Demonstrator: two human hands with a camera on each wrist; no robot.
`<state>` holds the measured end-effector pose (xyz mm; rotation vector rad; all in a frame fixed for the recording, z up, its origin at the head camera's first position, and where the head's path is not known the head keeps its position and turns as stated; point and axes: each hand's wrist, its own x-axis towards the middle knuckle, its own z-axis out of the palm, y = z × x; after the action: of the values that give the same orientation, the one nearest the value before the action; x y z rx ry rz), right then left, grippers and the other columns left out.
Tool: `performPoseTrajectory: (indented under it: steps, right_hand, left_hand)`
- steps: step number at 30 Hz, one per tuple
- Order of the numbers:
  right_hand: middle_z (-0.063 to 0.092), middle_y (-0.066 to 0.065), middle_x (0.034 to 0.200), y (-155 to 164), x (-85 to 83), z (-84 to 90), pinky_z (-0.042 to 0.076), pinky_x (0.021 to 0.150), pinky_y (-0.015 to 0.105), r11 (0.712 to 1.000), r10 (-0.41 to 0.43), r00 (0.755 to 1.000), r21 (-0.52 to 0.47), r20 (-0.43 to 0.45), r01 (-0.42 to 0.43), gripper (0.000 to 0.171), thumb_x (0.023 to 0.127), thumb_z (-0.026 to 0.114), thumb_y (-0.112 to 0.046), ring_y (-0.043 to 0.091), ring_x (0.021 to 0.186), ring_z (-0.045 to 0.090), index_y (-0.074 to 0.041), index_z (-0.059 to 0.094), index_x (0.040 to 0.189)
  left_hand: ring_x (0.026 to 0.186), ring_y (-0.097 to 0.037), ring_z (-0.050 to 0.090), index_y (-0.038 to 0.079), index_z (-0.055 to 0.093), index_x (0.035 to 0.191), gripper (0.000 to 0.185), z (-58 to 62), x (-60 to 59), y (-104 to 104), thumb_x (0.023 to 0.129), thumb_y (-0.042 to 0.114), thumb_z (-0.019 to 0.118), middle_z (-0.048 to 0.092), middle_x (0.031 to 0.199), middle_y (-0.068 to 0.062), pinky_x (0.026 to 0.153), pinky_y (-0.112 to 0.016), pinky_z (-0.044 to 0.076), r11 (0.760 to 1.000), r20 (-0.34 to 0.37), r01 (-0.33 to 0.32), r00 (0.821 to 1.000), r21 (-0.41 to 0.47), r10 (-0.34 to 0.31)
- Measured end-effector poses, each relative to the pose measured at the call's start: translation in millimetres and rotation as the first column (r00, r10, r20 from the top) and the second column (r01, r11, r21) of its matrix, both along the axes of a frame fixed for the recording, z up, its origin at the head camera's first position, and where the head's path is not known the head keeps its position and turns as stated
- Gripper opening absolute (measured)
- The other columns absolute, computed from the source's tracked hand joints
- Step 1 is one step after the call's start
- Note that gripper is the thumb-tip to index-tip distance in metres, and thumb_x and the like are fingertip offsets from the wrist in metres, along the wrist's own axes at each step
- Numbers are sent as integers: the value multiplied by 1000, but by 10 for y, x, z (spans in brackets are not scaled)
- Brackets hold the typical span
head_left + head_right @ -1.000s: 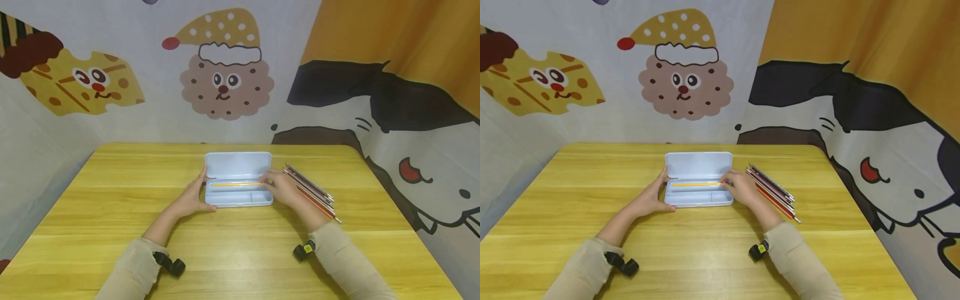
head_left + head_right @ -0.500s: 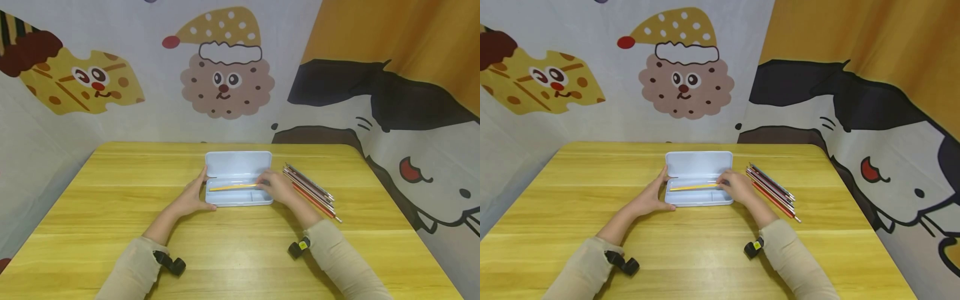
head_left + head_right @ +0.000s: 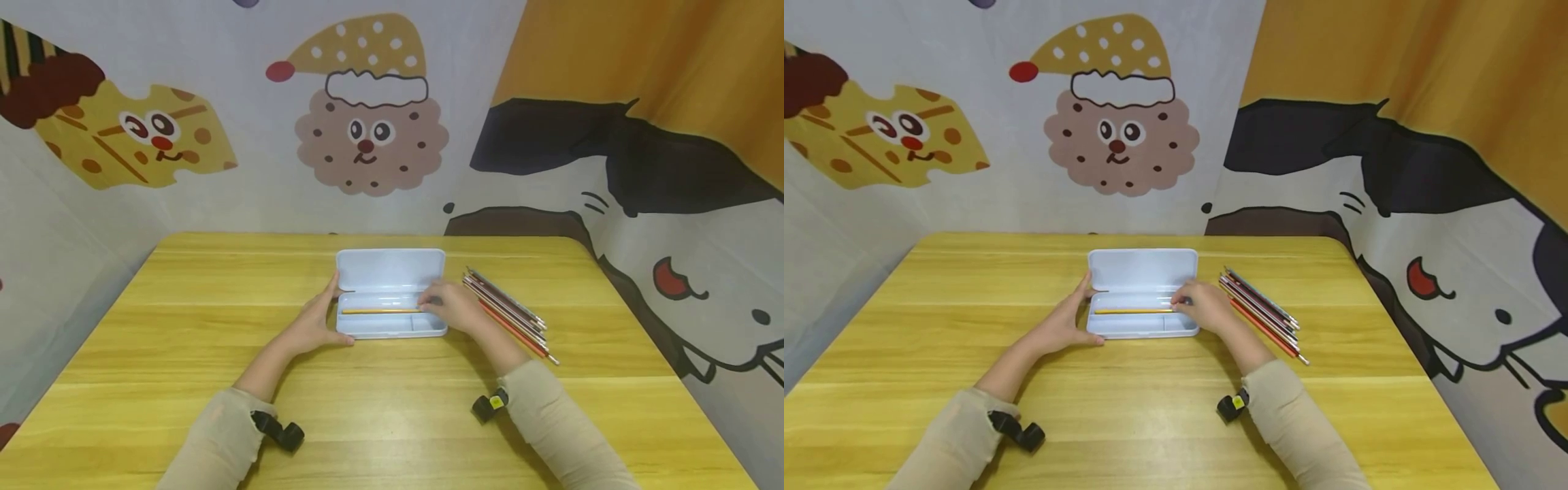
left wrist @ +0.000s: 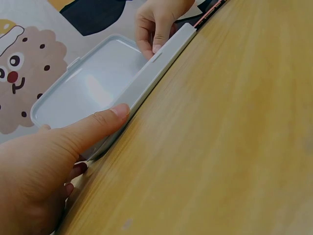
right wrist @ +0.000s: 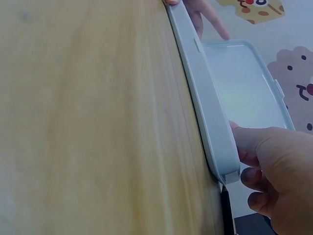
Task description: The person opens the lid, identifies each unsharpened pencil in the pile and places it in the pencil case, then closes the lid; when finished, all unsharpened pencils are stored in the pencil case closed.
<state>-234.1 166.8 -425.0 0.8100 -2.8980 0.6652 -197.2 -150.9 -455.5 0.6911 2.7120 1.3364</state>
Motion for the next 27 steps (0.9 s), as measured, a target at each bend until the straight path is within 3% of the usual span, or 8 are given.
performPoseTrajectory:
  steps: [3, 9, 14, 23, 27]
  right_hand:
    - [67, -4, 101, 28, 27, 18, 50, 72, 36, 1000, -13, 1000, -14, 8, 13, 12, 86, 72, -27, 17, 89, 63, -20, 75, 95]
    - [67, -6, 96, 154, 154, 72, 43, 52, 28, 995, -26, 999, -93, -40, 22, 14, 86, 73, -25, 9, 63, 53, -18, 75, 98]
    - [67, -7, 94, 314, 297, 112, 36, 43, 28, 987, -88, 993, -143, -76, 77, 14, 85, 74, -26, 9, 55, 45, -18, 74, 96]
    - [67, -3, 94, 675, 501, 152, 40, 54, 32, 974, -188, 979, -145, -83, 174, 19, 83, 76, -26, 14, 66, 50, -15, 74, 99]
    - [66, 0, 91, 838, 585, 136, 40, 49, 31, 964, -216, 973, -173, -81, 200, 21, 82, 77, -24, 15, 61, 48, -13, 73, 100]
  left_hand:
    - [136, -29, 30, 23, -11, 153, 137, -7, 0, -1, 62, 36, 90, 43, 141, -11, 113, -49, 14, 1000, 1, -2, 1000, 1, 2]
    - [137, -29, 28, 24, -11, 153, 137, -8, 1, -2, 62, 37, 90, 42, 142, -11, 113, -49, 14, 1000, 9, -9, 1000, -7, 9]
    - [135, -31, 30, 21, -10, 154, 137, -7, 3, -3, 61, 38, 90, 43, 141, -13, 112, -51, 15, 1000, -13, -3, 1000, -6, 3]
    - [136, -30, 29, 23, -10, 153, 137, -3, 6, -9, 61, 39, 90, 42, 142, -11, 113, -50, 14, 1000, 5, -10, 1000, -8, 10]
    - [136, -31, 28, 23, -10, 153, 137, -8, 6, -14, 62, 39, 90, 42, 143, -12, 113, -51, 14, 1000, 8, -9, 1000, -13, 9]
